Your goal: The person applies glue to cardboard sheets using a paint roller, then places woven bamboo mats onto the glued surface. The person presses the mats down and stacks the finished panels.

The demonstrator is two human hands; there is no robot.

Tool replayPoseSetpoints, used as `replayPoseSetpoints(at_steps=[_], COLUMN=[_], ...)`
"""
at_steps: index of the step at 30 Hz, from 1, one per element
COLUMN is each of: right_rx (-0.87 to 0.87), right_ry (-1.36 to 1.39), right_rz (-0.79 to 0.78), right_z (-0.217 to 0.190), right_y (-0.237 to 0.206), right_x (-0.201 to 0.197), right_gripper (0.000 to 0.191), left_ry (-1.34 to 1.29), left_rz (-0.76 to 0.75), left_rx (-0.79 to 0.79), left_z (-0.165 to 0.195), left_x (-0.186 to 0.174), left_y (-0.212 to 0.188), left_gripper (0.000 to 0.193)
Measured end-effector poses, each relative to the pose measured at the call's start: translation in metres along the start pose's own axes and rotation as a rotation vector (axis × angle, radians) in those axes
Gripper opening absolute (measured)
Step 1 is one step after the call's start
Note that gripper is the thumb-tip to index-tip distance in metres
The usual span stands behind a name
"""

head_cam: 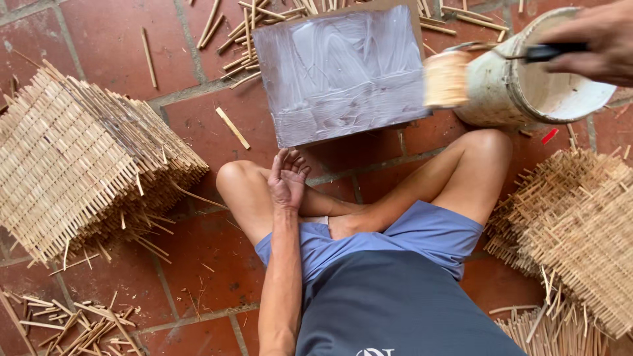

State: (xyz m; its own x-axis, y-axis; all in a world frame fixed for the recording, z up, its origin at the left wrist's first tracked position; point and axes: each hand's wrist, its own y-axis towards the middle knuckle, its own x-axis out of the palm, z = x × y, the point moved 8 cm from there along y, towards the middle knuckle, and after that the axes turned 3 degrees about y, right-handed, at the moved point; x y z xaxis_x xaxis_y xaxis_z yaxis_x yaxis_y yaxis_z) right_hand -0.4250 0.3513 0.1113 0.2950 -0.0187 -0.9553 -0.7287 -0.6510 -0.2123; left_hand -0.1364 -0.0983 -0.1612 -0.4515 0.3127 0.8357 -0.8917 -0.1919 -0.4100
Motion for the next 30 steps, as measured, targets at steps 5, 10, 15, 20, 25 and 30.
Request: replayPoseSetpoints(at_steps=[5,10,15,20,25,30], right_rx=[-0.165,-0.124,-0.440,-0.438,-0.295,-0.097], right_ry=[0.335,-0.144,0.010,-0.068,-0.018,0.122], right_rz=[0.170,0.046,0.107,0.073,-0.010,0.050], right_z=[0.026,-0.095,-0.262,-0.282,-0.132,0.035], right_y=[0.011,0.081,0.162,0.190,0.138,0.078], right_x=[0.003,0.009,-0.004,-0.009,-0.016,0.004], right_gripper=[0.039,0.041,0.030,0.031,0.034,0.036], left_ry=[-0.023,-0.015,-0.015,-0.035,-0.021,0.000], left_rz=[0.014,-0.016,-0.031,-0.018,0.002,0.017], left_rx=[-0.002,0.030,0.016,0.017,0.019,0.015], left_z=[-0.002,0.002,0.004,0.001,-0.003,-0.006], left_x=[0.000,0.005,0.006,-0.002,-0.010,-0.013], left_y=[0.002,0.006,0.007,0.005,0.006,0.006], left_gripper=[0.028,0.031,0.034,0.033,0.032,0.031])
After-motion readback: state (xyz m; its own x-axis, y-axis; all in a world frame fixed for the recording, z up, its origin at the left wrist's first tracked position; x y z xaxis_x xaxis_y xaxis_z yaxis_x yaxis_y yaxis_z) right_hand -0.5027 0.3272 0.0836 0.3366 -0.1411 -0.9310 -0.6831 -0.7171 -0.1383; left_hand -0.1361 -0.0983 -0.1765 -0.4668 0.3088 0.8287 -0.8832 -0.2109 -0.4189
